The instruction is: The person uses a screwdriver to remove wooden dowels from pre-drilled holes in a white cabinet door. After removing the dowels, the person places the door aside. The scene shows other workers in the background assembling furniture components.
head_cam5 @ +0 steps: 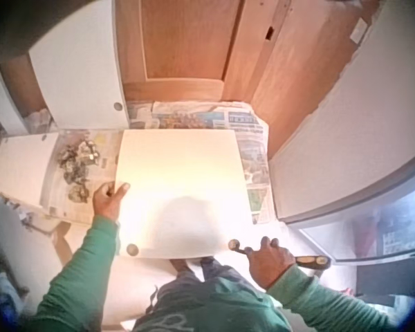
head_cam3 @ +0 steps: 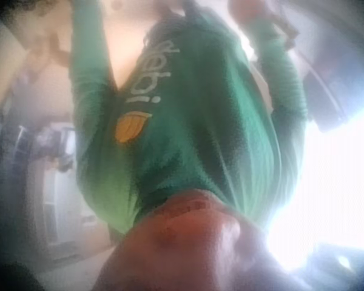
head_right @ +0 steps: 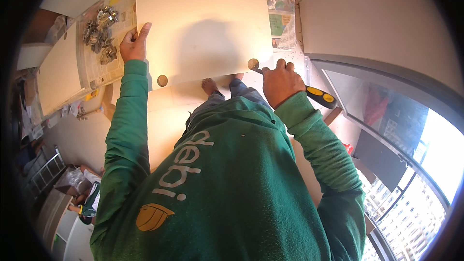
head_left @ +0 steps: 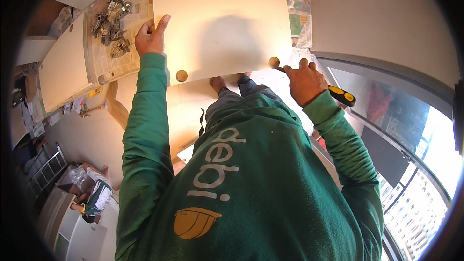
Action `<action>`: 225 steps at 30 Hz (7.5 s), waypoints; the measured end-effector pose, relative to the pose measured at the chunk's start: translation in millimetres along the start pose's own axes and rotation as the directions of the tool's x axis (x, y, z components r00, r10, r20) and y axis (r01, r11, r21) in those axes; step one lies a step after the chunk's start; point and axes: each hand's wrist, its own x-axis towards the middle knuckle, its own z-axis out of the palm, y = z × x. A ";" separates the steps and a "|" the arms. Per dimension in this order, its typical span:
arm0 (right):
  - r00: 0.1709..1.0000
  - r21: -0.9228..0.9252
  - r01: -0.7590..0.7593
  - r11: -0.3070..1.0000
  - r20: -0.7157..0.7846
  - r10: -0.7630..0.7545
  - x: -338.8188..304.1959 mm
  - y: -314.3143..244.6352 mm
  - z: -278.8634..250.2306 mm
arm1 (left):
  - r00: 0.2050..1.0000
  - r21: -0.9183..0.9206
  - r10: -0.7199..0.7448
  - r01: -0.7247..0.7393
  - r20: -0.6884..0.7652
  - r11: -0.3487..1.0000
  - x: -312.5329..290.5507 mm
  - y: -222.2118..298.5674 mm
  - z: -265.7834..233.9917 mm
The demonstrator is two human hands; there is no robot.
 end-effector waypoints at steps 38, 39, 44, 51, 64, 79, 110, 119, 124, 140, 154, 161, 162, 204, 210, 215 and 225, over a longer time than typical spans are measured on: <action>0.967 -0.174 0.240 0.955 0.132 -0.219 46.6 -0.8 -28.1 | 1.000 0.126 0.009 -0.009 0.002 0.992 -4.7 8.2 -7.4; 0.957 -0.119 0.268 0.956 0.150 -0.250 49.2 4.3 -31.7 | 0.999 0.098 0.030 -0.028 -0.016 0.995 -4.6 7.9 -7.4; 0.982 -0.208 0.172 0.963 0.109 -0.152 49.8 5.3 -33.0 | 0.999 0.115 0.049 -0.046 -0.024 0.992 -2.9 2.6 -4.8; 0.949 -0.147 0.266 0.953 0.213 -0.232 54.0 1.9 -30.6 | 1.000 0.139 0.023 -0.023 -0.004 0.990 -1.4 -0.2 -5.3; 0.956 -0.242 0.261 0.935 0.202 -0.214 62.4 -1.7 -35.8 | 1.000 0.104 0.022 -0.021 -0.008 0.994 -3.7 2.6 -4.8; 0.867 0.041 0.245 0.969 0.438 -0.237 107.4 42.1 -44.1 | 0.999 0.041 -0.001 0.002 -0.041 0.999 -5.9 4.1 -0.7; 0.880 -0.060 0.436 0.898 0.239 -0.411 94.0 56.8 -28.6 | 0.997 -0.092 -0.072 0.070 -0.009 0.993 -8.9 12.2 2.5; 0.875 -0.095 0.439 0.893 0.270 -0.401 94.4 33.6 -39.7 | 0.999 -0.115 -0.035 0.033 -0.019 0.993 -9.7 15.5 1.3; 0.837 -0.065 0.435 0.898 0.398 -0.376 106.7 42.3 -39.1 | 0.997 -0.090 -0.067 0.064 -0.032 0.994 -9.7 16.1 2.5; 0.802 0.048 0.550 0.834 0.247 -0.543 101.6 68.5 -28.8 | 0.997 -0.182 -0.081 0.080 -0.002 0.980 -6.5 9.4 5.1; 0.768 -0.018 0.629 0.777 -0.141 -0.624 69.2 65.0 -9.8 | 0.996 -0.088 -0.059 0.054 -0.063 0.995 -8.3 12.1 4.2; 0.814 0.093 0.565 0.820 -0.225 -0.535 68.1 63.0 -9.0 | 0.998 -0.109 -0.020 0.014 -0.058 0.994 -8.6 11.1 5.6; 0.813 0.064 0.569 0.820 -0.192 -0.549 69.0 62.9 -10.2 | 0.998 -0.114 -0.030 0.025 -0.050 0.993 -8.3 11.0 5.8; 0.823 0.051 0.568 0.822 -0.055 -0.565 74.1 59.1 -19.6 | 0.993 -0.108 -0.108 0.102 -0.053 0.989 -3.3 4.2 5.1; 0.846 0.002 0.509 0.861 -0.188 -0.499 68.7 46.8 -18.6 | 0.996 -0.187 -0.059 0.046 -0.061 0.981 -4.6 4.2 7.0; 0.876 0.077 0.467 0.881 -0.176 -0.449 64.6 45.8 -18.0 | 0.995 -0.154 -0.073 0.062 -0.063 0.986 -5.8 5.1 6.1; 0.949 0.077 0.315 0.946 -0.046 -0.313 64.6 47.6 -19.2 | 0.998 -0.151 -0.057 0.050 -0.041 0.987 -3.0 -0.1 4.5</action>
